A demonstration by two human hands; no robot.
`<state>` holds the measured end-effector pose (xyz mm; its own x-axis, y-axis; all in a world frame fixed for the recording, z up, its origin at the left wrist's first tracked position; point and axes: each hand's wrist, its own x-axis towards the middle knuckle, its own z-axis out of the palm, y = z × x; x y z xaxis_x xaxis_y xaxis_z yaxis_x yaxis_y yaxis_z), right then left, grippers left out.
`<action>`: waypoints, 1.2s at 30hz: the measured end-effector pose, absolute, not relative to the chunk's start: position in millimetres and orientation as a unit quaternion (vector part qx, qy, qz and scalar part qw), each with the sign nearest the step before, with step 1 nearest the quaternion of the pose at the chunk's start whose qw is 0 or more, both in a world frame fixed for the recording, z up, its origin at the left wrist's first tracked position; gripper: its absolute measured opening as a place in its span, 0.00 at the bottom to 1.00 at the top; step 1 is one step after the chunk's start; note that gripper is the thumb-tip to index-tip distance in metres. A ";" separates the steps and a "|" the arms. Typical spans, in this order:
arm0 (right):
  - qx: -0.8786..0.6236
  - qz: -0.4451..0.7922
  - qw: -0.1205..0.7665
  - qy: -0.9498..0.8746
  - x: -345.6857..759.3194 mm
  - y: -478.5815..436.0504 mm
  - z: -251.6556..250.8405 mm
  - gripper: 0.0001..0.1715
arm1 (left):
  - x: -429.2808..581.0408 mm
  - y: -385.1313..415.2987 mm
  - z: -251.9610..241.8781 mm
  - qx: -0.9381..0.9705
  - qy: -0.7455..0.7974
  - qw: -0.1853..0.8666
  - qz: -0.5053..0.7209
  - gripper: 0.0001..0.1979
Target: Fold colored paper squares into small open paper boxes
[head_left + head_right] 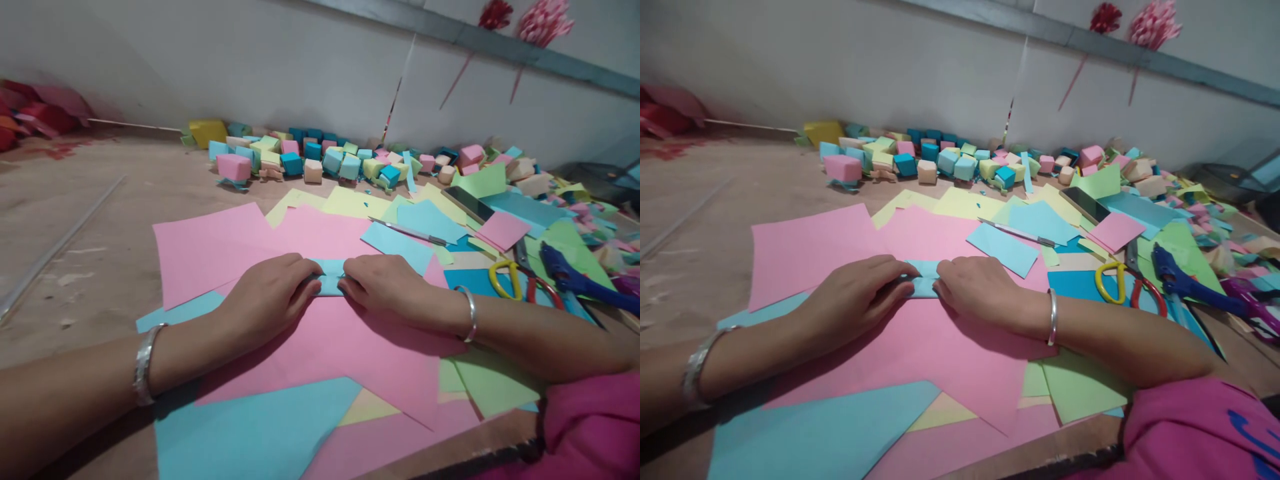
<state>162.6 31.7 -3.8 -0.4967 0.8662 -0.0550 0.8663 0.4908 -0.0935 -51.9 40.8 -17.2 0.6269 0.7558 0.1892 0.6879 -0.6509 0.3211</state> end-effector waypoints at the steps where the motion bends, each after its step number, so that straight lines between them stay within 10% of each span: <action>1: 0.504 -0.054 0.002 0.862 162.0 31.6 -3.5 0.14 | -51.9 40.9 -16.8 0.895 0.402 0.103 0.161 0.11; 18: 0.482 0.028 -0.052 0.874 165.0 27.1 -4.9 0.10 | -54.7 51.1 -20.7 0.913 0.357 0.037 0.194 0.11; 27: 0.436 -0.096 -0.182 0.876 172.4 46.1 -17.9 0.26 | -53.4 48.7 -14.9 0.876 0.393 0.128 0.248 0.20; 36: 0.398 -0.174 -0.297 0.850 170.1 45.2 -18.3 0.07 | -51.5 48.9 -11.3 0.874 0.400 0.157 0.227 0.03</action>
<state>170.1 45.2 -18.3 -0.5060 0.7806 0.3670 0.5739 0.6223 -0.5324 -51.5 48.9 -11.3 0.5765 0.7710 0.2707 0.6283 -0.6300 0.4565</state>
